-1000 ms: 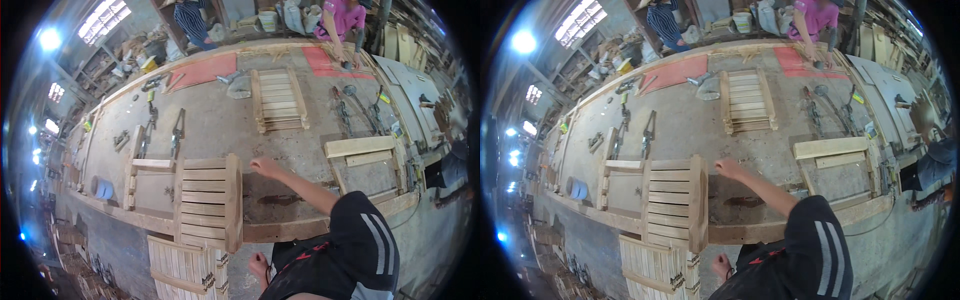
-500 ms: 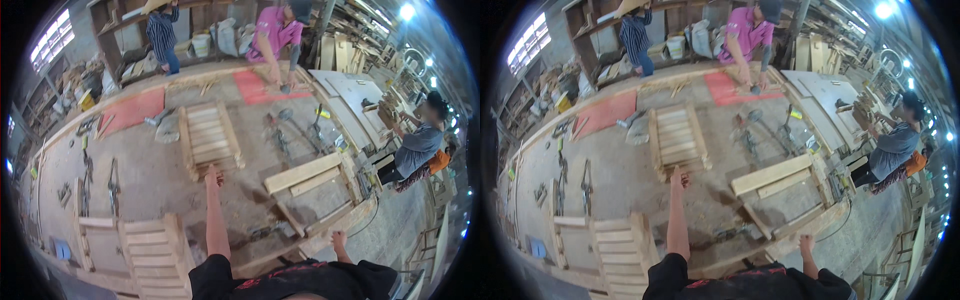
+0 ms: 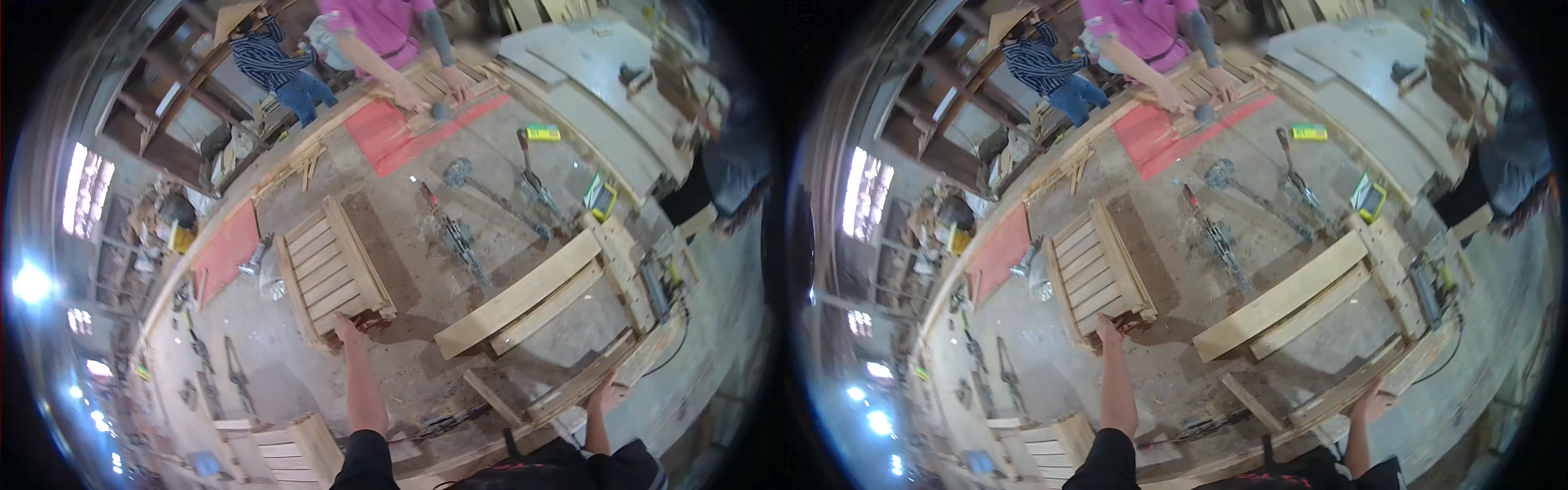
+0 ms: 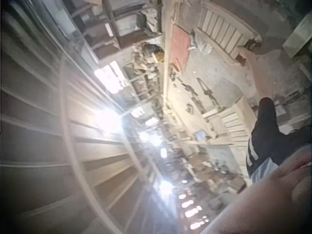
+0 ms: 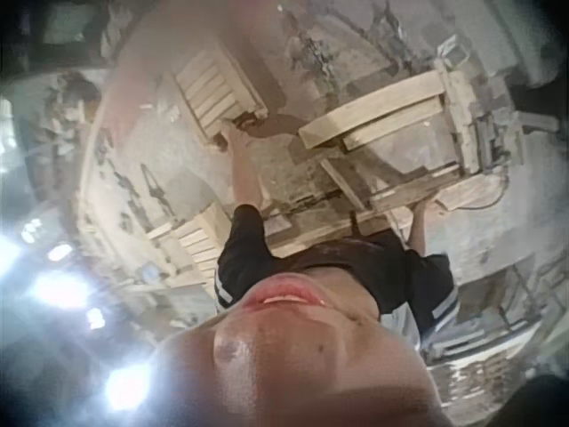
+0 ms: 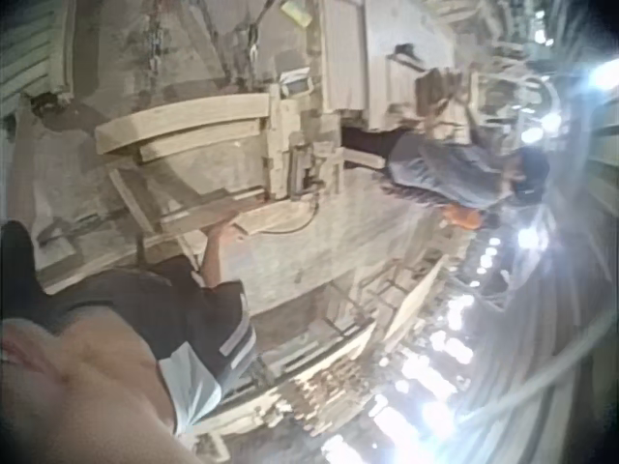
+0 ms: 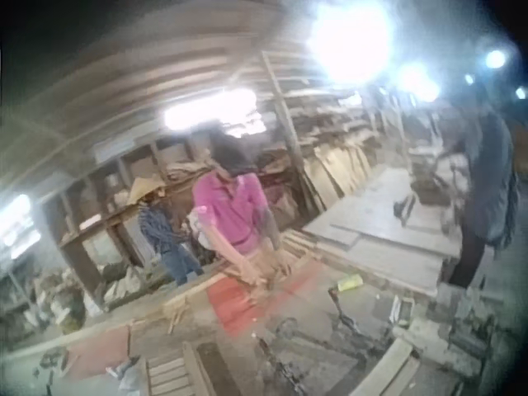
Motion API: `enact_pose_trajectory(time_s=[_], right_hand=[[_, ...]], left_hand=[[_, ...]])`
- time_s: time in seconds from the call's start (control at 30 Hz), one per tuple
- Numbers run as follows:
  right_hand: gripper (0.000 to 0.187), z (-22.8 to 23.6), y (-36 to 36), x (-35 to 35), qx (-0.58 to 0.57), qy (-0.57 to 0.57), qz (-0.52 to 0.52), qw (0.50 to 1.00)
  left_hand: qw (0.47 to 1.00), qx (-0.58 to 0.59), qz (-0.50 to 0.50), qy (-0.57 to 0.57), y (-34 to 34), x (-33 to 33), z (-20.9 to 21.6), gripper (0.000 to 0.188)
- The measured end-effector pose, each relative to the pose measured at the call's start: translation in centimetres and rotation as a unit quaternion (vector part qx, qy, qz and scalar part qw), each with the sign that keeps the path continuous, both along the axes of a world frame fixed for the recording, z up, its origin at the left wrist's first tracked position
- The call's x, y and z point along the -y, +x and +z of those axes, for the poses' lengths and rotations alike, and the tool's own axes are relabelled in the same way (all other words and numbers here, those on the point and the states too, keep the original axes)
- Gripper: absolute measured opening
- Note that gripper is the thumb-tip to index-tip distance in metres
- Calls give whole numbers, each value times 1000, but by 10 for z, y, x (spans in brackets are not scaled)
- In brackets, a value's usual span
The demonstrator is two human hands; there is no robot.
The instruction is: Assembling wooden furniture components by aligning slats and securing them with a nail gun.
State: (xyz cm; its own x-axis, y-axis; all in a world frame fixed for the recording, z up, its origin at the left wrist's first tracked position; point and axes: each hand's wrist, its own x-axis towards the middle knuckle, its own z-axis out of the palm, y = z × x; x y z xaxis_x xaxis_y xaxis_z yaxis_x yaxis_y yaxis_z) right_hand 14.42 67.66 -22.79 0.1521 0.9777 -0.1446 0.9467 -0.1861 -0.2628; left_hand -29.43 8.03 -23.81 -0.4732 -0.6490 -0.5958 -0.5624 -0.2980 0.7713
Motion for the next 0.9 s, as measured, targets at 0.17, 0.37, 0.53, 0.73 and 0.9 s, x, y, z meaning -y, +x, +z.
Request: enact_pose_trajectory(time_s=[0.17, 0.37, 0.53, 0.73, 0.9], right_hand=[[104, 10, -8, -2, 19, 38, -7, 999], [102, 3, 23, 10, 57, 41, -47, 996], [104, 55, 2, 3, 5, -58, -69, 996], [70, 106, 35, -25, -64, 18, 317, 946], [76, 228, 31, -5, -336, -29, 651, 680]], left_hand=[[989, -118, 63, 58, 49, 1, -14, 38], [893, -412, 71, 169, 148, -63, 87, 21], [897, -440, 37, -3, 247, -118, 256, 9], [949, -311, 33, 31, 359, -163, 335, 27], [939, -296, -122, 126, 395, -245, 355, 43]])
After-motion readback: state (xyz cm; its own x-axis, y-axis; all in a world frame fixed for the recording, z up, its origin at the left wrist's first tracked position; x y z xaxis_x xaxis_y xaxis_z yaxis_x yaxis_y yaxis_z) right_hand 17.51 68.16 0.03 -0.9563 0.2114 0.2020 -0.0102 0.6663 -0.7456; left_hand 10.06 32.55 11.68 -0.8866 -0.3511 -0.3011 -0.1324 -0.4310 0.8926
